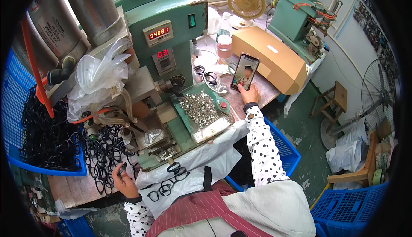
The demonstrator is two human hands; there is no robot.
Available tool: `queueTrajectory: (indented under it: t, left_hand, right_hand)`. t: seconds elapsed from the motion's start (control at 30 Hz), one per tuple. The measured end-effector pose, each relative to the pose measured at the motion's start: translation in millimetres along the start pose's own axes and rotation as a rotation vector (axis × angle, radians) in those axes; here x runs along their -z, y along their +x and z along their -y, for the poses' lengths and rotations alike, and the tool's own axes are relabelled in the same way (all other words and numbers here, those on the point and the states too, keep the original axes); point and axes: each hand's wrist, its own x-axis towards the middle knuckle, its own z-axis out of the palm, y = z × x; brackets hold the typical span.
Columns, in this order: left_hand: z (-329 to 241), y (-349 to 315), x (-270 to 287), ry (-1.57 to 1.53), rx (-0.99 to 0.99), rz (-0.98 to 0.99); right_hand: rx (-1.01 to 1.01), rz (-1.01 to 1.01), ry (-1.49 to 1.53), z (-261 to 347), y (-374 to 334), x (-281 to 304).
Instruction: The person assembles eyeglasses by inserting metal nose pads into black frames using a press machine. They repeatedly pick up frames, place them in the machine, add nose pads, and operate the press to attach the parts.
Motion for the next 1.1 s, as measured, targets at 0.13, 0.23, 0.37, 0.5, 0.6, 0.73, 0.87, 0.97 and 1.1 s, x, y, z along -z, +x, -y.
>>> queueTrajectory:
  t: [0.13,0.23,0.37,0.5,0.6,0.73,0.87,0.97,1.1]
  left_hand:
    - [19.9,9.7,27.0,-0.040,0.122,-0.181]
    - [79.1,24.2,68.1,0.141,0.189,-0.299]
    - [126.8,39.1,80.5,-0.055,0.275,-0.428]
    - [147.0,46.3,62.0,0.138,0.276,-0.356]
    - [161.1,62.0,38.0,0.309,0.120,-0.307]
    - [183.1,80.1,25.9,0.335,0.059,-0.333]
    - [178.9,87.8,23.7,0.555,0.000,-0.398]
    - [148.4,88.1,15.5,0.645,0.106,-0.398]
    - [151.4,87.6,26.0,0.710,0.225,-0.269]
  right_hand:
    - [-0.026,-0.024,-0.036,-2.3,0.9,-1.4]
    - [-0.036,-0.034,-0.050,-1.9,-0.4,0.5]
    - [-0.052,-0.033,-0.056,-1.7,1.1,-1.3]
    - [-0.067,-0.026,-0.048,6.5,-0.4,-0.8]
    - [-0.070,-0.060,0.213,-9.0,-1.6,2.3]
    - [0.054,-0.261,0.349,-21.8,-17.7,-1.6]
    - [0.402,-0.134,0.452,40.5,-101.6,66.7]
    - [0.803,0.064,0.326,70.1,-155.2,80.6]
    - [0.733,0.159,0.046,107.5,-181.0,89.5]
